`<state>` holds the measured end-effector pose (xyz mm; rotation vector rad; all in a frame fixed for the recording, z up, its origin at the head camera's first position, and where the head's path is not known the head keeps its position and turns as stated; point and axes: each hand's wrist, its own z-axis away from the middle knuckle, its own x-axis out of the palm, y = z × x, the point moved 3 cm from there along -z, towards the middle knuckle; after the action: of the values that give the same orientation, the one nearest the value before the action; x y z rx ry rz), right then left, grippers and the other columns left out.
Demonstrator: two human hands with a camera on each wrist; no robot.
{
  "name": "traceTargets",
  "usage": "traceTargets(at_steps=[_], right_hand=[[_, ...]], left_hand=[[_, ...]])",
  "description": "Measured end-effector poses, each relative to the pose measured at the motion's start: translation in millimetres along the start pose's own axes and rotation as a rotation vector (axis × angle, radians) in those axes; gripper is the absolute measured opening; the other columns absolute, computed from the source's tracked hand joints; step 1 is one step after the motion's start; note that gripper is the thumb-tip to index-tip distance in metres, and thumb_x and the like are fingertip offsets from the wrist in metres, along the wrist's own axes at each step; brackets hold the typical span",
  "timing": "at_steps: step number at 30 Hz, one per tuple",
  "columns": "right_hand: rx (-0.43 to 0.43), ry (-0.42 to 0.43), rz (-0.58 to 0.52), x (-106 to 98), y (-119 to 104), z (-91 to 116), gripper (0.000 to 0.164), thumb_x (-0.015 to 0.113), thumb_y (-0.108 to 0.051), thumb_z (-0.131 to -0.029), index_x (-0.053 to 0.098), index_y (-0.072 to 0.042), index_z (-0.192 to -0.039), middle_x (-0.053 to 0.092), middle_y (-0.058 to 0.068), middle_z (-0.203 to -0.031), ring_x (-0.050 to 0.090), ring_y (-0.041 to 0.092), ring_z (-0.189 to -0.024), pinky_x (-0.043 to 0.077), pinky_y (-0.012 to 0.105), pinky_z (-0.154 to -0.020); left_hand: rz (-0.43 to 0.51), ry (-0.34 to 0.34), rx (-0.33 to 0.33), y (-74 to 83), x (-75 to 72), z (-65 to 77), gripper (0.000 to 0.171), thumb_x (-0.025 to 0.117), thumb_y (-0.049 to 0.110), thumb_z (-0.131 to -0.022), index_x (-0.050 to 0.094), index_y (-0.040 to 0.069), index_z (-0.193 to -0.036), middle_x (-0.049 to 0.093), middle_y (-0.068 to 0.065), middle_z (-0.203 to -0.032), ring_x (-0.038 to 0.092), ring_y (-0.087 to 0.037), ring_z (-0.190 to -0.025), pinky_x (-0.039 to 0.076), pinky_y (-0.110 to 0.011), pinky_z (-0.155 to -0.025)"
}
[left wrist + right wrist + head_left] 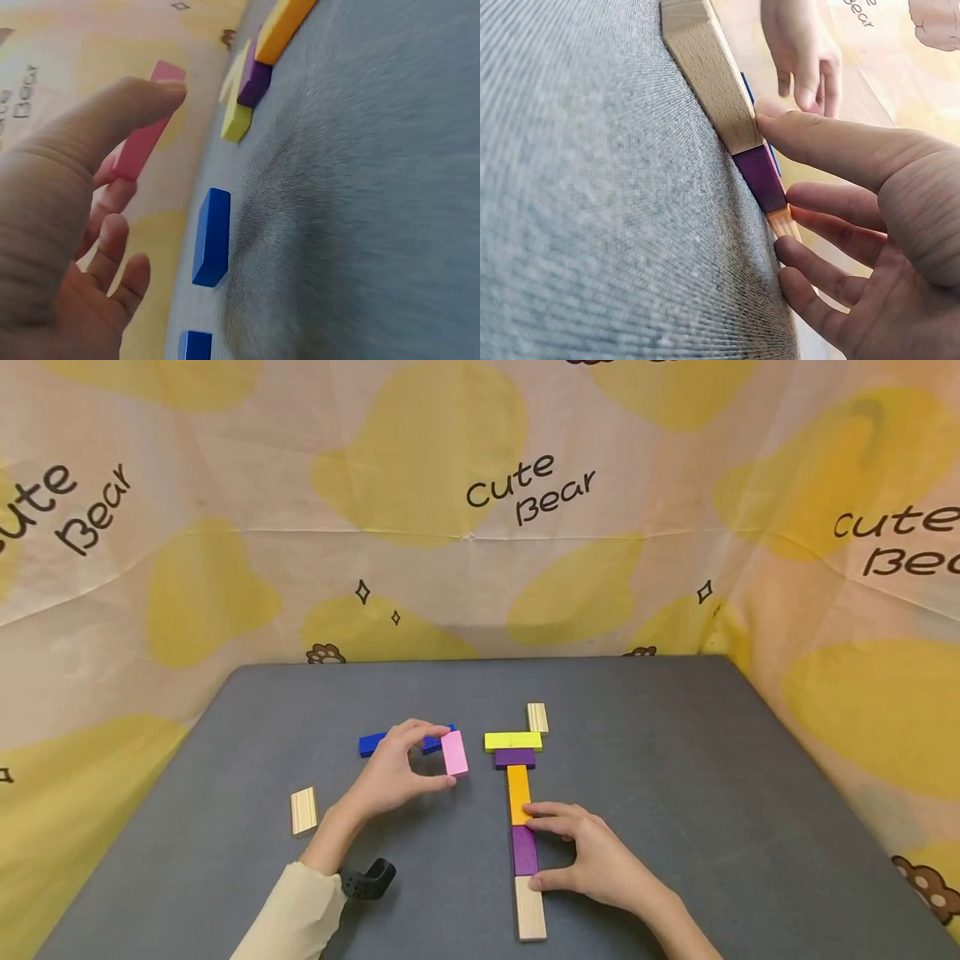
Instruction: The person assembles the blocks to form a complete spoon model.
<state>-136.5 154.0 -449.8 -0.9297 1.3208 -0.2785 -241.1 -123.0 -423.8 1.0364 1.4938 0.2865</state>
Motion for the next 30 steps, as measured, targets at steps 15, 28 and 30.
traceTargets(at_steps=[15, 28, 30], right_hand=[[-0.003, 0.003, -0.008, -3.3, 2.8, 2.2, 0.064, 0.089, -0.040, -0.070, 0.069, -0.014, -0.126, 0.053, -0.012, -0.138, 0.046, 0.019, -0.127, 0.039, 0.050, -0.101], [-0.012, -0.003, -0.006, 0.4, 0.7, -0.2, 0.064, 0.088, -0.041, -0.071, 0.068, -0.015, -0.127, 0.052, -0.014, -0.138, 0.045, 0.016, -0.127, 0.039, 0.049, -0.101], [-0.013, -0.005, -0.006, 0.1, 0.9, -0.3, 0.064, 0.088, -0.041, -0.071, 0.068, -0.015, -0.127, 0.052, -0.014, -0.138, 0.045, 0.015, -0.127, 0.039, 0.048, -0.101]], left_hand=[[-0.002, -0.039, -0.091, -16.9, 30.2, -77.9, 0.069, 0.088, 0.033, -0.074, 0.061, 0.016, -0.135, 0.053, -0.002, -0.132, 0.043, -0.027, -0.118, 0.045, -0.046, -0.094], [-0.011, -0.042, -0.083, -23.1, 27.6, -95.2, 0.072, 0.089, 0.025, -0.075, 0.058, 0.009, -0.138, 0.055, -0.006, -0.134, 0.040, -0.032, -0.120, 0.041, -0.047, -0.097], [-0.031, -0.045, -0.089, -22.9, 29.7, -96.1, 0.072, 0.089, 0.025, -0.075, 0.059, 0.009, -0.138, 0.055, -0.005, -0.134, 0.038, -0.031, -0.119, 0.039, -0.047, -0.099]])
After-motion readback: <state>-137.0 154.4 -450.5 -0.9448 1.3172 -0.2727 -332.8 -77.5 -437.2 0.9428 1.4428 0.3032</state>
